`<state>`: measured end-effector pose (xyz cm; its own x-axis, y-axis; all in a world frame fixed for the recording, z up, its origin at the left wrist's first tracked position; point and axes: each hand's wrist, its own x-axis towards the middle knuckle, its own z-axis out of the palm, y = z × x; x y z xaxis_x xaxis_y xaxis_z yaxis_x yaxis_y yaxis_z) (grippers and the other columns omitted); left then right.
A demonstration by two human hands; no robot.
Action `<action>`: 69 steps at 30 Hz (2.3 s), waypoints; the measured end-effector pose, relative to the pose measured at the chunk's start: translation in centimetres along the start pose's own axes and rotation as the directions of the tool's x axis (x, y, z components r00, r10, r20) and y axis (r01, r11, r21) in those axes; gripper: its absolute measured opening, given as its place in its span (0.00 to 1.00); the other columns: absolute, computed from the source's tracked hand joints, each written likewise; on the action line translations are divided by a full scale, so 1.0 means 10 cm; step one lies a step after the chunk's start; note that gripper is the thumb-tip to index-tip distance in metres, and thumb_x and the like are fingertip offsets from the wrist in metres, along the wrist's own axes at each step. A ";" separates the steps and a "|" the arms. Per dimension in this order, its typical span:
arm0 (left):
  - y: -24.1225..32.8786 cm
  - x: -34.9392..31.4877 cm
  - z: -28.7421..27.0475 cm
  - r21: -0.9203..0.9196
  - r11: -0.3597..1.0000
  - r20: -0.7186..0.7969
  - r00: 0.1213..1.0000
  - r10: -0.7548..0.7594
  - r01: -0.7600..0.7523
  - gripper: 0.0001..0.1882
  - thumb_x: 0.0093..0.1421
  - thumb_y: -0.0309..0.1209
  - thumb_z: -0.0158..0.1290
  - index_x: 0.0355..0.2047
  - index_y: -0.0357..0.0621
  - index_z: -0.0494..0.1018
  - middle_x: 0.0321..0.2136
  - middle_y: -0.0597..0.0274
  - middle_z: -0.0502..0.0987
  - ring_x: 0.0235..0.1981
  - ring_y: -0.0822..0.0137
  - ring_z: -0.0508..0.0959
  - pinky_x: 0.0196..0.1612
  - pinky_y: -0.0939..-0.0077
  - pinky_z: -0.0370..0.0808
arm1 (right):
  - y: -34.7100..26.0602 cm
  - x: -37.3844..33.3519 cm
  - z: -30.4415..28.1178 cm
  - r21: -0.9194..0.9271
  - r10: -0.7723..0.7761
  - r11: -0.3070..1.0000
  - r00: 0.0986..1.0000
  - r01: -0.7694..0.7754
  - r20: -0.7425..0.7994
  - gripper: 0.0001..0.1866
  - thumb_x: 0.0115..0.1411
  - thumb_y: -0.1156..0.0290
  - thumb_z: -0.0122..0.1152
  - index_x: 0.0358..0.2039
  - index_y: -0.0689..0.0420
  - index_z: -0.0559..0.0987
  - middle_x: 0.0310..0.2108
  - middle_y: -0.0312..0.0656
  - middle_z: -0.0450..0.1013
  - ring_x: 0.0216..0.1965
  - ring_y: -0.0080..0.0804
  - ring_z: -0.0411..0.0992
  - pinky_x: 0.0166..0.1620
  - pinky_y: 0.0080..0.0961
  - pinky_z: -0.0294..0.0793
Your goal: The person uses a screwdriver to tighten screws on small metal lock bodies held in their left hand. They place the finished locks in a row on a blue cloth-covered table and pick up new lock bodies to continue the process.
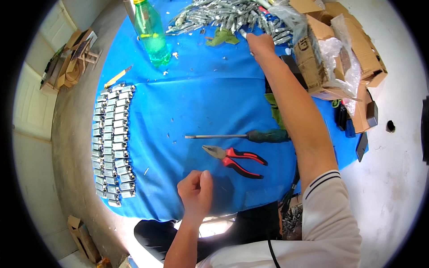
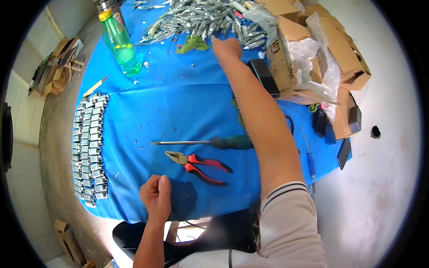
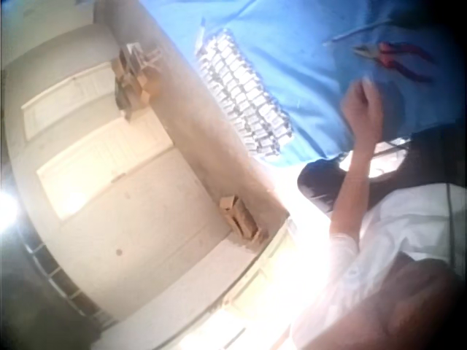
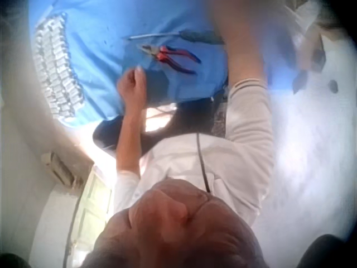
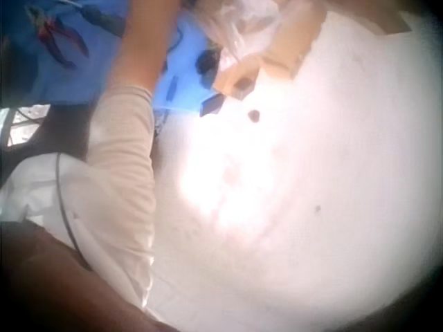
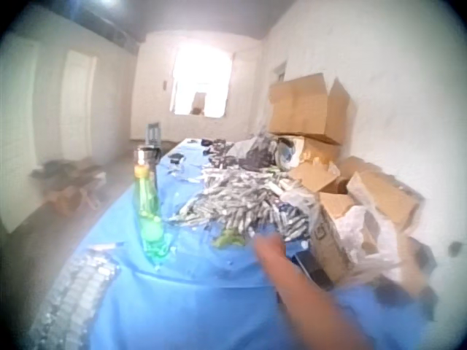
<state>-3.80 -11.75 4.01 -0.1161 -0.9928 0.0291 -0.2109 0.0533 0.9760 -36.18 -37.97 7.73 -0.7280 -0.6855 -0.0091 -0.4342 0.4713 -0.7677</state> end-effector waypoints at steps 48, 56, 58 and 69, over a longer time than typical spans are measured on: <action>-0.07 -2.98 -0.77 -0.752 0.334 0.575 0.813 -0.089 0.568 0.28 0.67 0.58 0.32 0.22 0.48 0.63 0.17 0.62 0.65 0.15 0.71 0.60 0.21 0.78 0.58 | 0.92 -5.41 -1.48 0.623 -0.530 0.745 0.356 -0.239 0.770 0.17 0.68 0.62 0.48 0.42 0.61 0.78 0.33 0.38 0.75 0.22 0.17 0.62 0.25 0.13 0.60; -0.07 -3.03 -0.76 -0.728 0.397 0.563 0.818 -0.118 0.559 0.27 0.66 0.57 0.34 0.21 0.50 0.61 0.16 0.64 0.63 0.16 0.72 0.60 0.21 0.80 0.57 | 0.95 -5.47 -1.60 0.642 -0.526 0.734 0.414 -0.220 0.743 0.17 0.69 0.61 0.45 0.44 0.61 0.77 0.33 0.39 0.76 0.22 0.16 0.61 0.25 0.14 0.61; -0.03 -3.06 -0.74 -0.733 0.398 0.533 0.829 -0.168 0.552 0.28 0.66 0.57 0.35 0.21 0.49 0.60 0.16 0.65 0.63 0.16 0.73 0.59 0.21 0.81 0.57 | 0.97 -5.51 -1.61 0.636 -0.504 0.739 0.443 -0.224 0.741 0.18 0.69 0.60 0.46 0.44 0.61 0.77 0.33 0.39 0.76 0.22 0.17 0.62 0.25 0.14 0.61; -0.16 -3.09 -0.68 -0.774 0.368 0.488 0.856 -0.171 0.515 0.26 0.65 0.55 0.42 0.22 0.48 0.64 0.18 0.66 0.64 0.18 0.74 0.61 0.21 0.82 0.57 | 1.02 -5.53 -1.63 0.604 -0.453 0.782 0.525 -0.155 0.721 0.14 0.64 0.62 0.54 0.40 0.61 0.77 0.32 0.38 0.75 0.22 0.16 0.63 0.24 0.14 0.61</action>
<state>6.71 18.10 3.00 -0.5370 -0.8066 -0.2471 0.6141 -0.5746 0.5410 -9.04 13.79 10.81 0.1973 -0.9730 -0.1195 0.0937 0.1400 -0.9857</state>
